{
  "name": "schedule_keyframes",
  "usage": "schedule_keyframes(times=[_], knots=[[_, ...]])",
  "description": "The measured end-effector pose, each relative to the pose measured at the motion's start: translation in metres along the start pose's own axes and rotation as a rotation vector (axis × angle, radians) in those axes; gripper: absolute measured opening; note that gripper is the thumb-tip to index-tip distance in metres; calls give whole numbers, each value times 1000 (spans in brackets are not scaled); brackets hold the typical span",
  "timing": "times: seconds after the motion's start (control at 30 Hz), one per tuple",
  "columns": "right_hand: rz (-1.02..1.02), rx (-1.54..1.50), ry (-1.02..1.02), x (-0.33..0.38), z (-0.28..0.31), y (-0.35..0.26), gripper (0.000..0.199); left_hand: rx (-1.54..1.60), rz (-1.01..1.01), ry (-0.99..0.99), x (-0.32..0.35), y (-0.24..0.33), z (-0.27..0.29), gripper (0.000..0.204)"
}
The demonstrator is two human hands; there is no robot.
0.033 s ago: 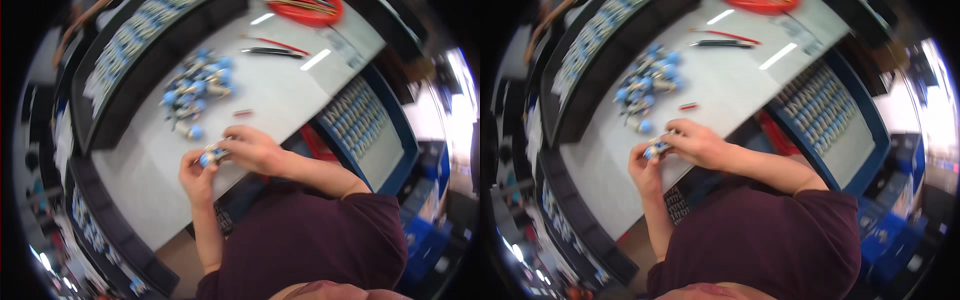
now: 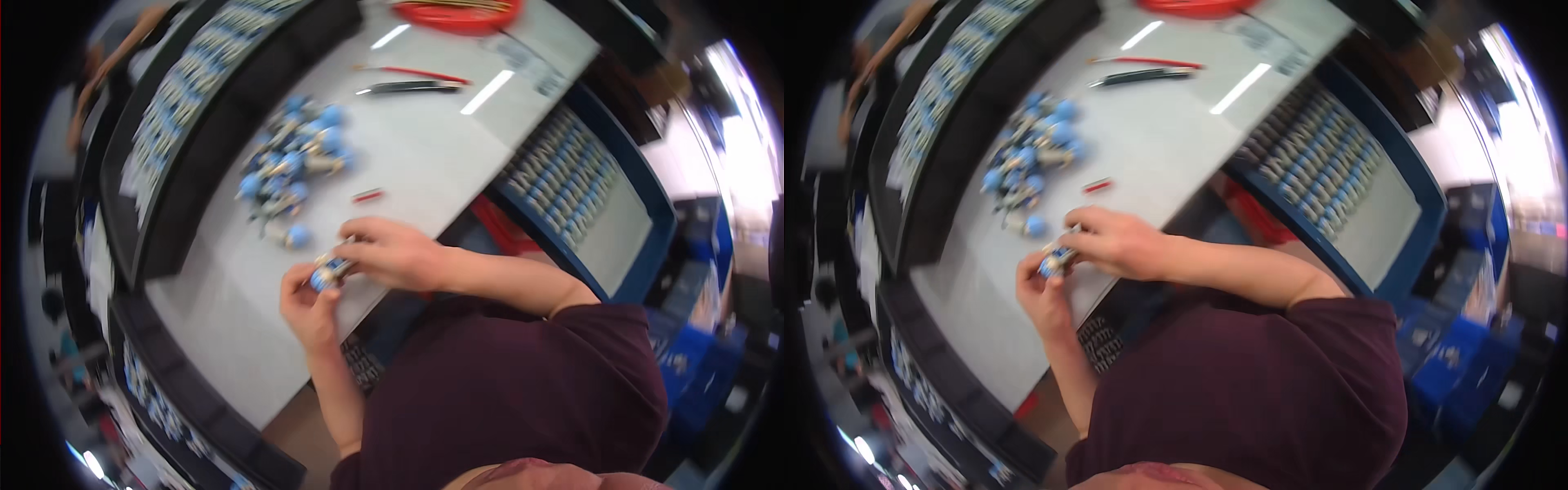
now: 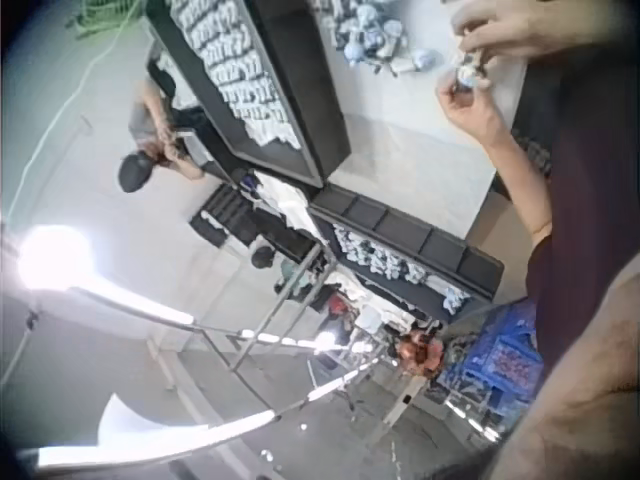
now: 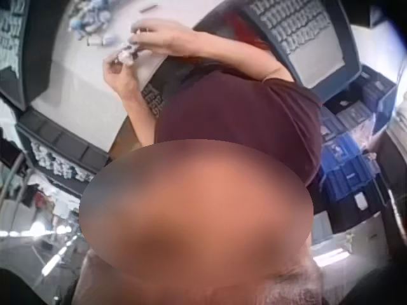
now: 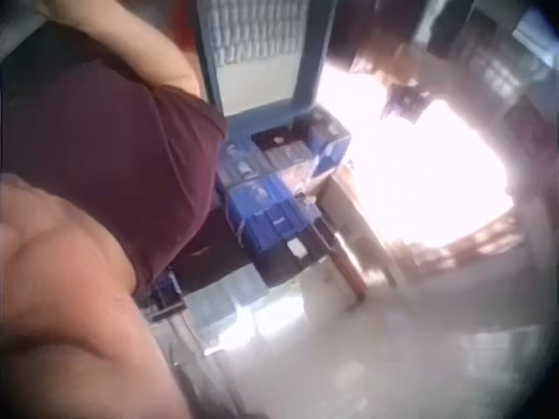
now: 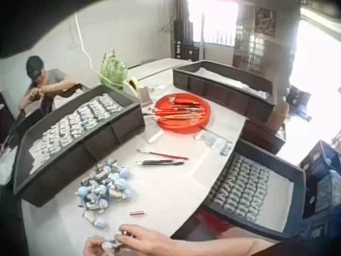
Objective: The person assembles small blue and white miniature figures at a workbench. They pick up a figure, use a red tool to apply a substance to a joint, and then place the figure into a blue tray. The person repeats this process for multiple figures, handling them one at a time.
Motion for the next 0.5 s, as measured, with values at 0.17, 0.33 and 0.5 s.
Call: schedule_keyframes(times=[0.17,0.33,0.5], knots=[[73,58,196,16,75,5,32,-149,17,-61,5,-2,-14,53],[-423,641,492,129,223,22,22,-212,96,4,3,-4,-5,49],[-1174,1080,286,324,330,-8,22,-292,107,44,4,-5,-4,40]])
Point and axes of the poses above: each hand's wrist, its own x-axis away from the middle knuckle, its own z-axis out of the back of the hand, y = z × x, the point moved 4 cm from there along -x, towards the middle knuckle, and after that the axes turned 15 degrees about z, right-handed, at the moved point
